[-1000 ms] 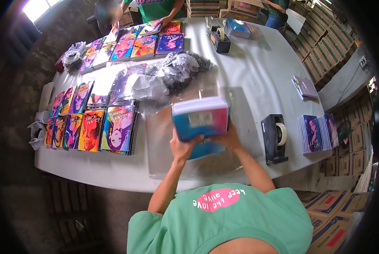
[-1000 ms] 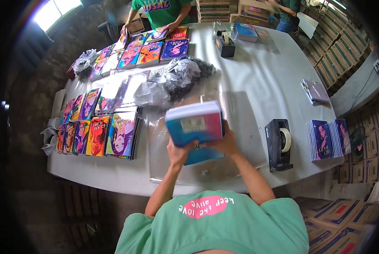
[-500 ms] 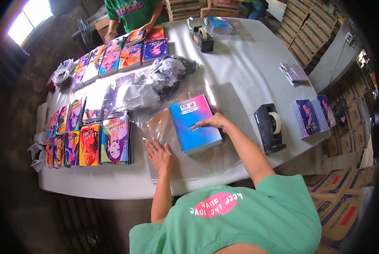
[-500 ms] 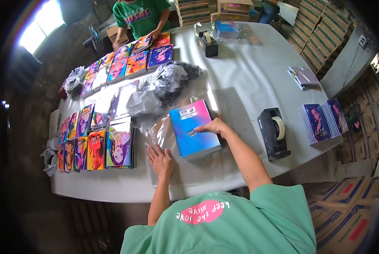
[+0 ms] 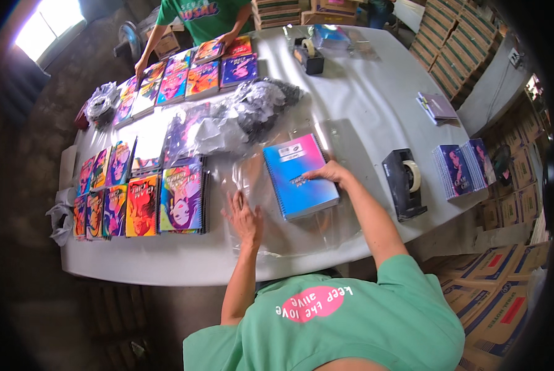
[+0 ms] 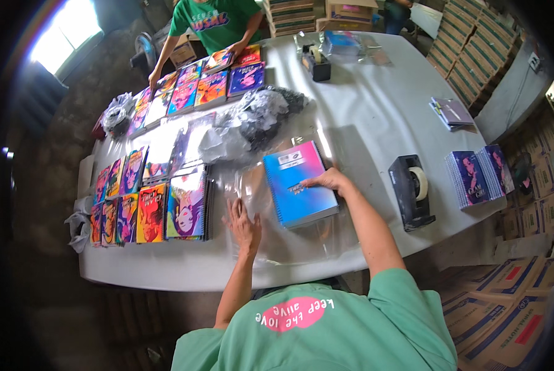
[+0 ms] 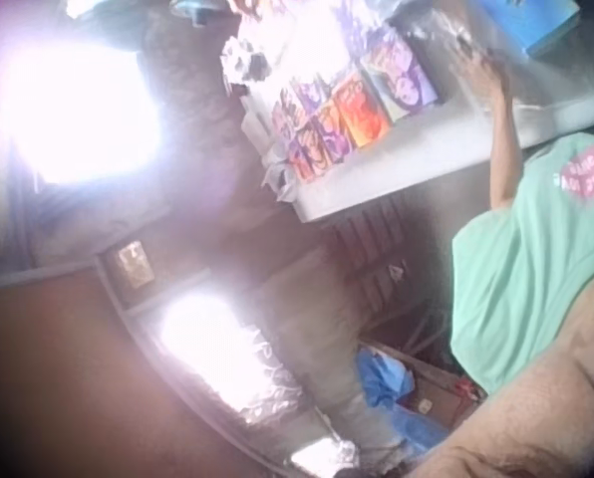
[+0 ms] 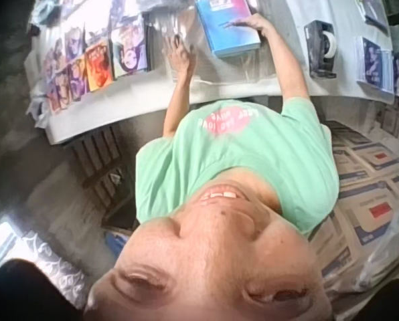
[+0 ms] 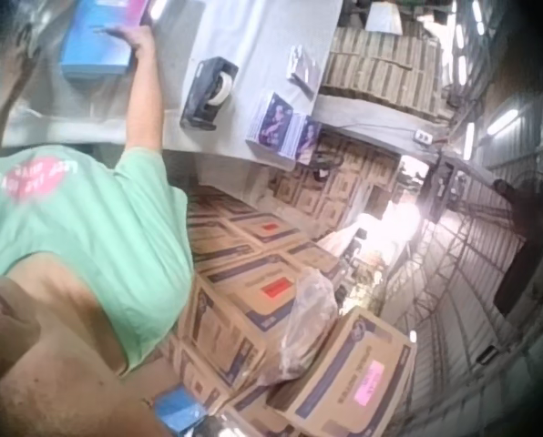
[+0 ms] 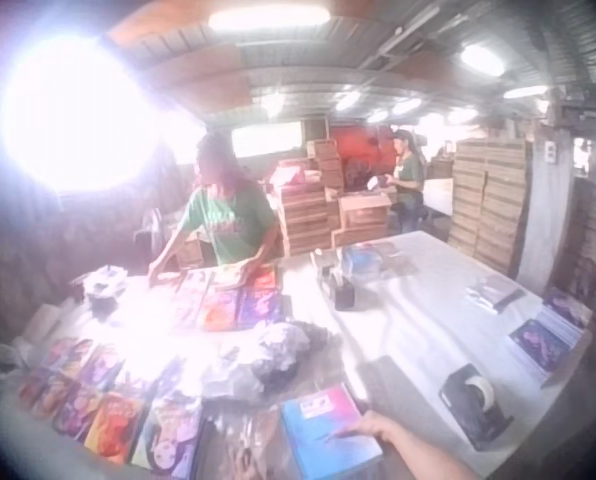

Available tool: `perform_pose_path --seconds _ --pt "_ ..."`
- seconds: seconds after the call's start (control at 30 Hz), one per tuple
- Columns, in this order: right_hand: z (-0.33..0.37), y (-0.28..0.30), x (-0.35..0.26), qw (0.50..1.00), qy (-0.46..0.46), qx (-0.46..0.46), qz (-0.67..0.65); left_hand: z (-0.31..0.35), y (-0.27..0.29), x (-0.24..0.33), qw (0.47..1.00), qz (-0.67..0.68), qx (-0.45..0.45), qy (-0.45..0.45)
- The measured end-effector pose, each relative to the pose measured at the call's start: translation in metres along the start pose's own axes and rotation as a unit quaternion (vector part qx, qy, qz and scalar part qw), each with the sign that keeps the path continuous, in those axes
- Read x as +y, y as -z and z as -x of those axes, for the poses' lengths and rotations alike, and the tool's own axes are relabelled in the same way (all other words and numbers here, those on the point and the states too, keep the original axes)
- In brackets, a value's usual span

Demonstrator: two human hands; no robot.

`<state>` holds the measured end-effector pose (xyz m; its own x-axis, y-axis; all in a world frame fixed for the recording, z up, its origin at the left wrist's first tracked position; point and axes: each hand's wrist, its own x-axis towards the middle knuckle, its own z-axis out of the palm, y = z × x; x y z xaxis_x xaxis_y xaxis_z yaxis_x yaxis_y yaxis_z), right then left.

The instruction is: The person picks up and arranges stacks of colorful spiral notebooks on a table and places them into plastic sleeves, using tape to secure the packaging.

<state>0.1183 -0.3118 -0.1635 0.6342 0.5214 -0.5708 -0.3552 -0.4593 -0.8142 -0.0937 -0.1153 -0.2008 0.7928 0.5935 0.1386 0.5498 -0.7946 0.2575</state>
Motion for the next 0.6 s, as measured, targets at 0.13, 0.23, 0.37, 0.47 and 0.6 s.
perform_pose_path --seconds 0.13,0.23,0.37,0.47,0.6 --pt "-0.01 0.005 0.013 1.0 -0.013 0.001 0.016 -0.028 0.04 0.004 0.954 0.287 -0.08 -0.03" --pt "-0.001 -0.001 0.002 1.0 -0.018 0.008 0.022 -0.054 0.06 -0.033 0.893 0.341 -0.295 -0.002" --pt "-0.002 0.003 0.01 1.0 0.007 -0.004 -0.015 -0.057 0.081 -0.013 0.758 0.58 -0.297 -0.006" --pt "0.0 0.001 0.009 1.0 -0.004 0.009 -0.017 -0.057 0.086 0.018 0.779 0.571 -0.257 -0.02" --pt "0.006 -0.003 0.003 1.0 0.001 0.021 -0.001 -0.064 0.08 0.066 0.807 0.532 -0.242 -0.077"
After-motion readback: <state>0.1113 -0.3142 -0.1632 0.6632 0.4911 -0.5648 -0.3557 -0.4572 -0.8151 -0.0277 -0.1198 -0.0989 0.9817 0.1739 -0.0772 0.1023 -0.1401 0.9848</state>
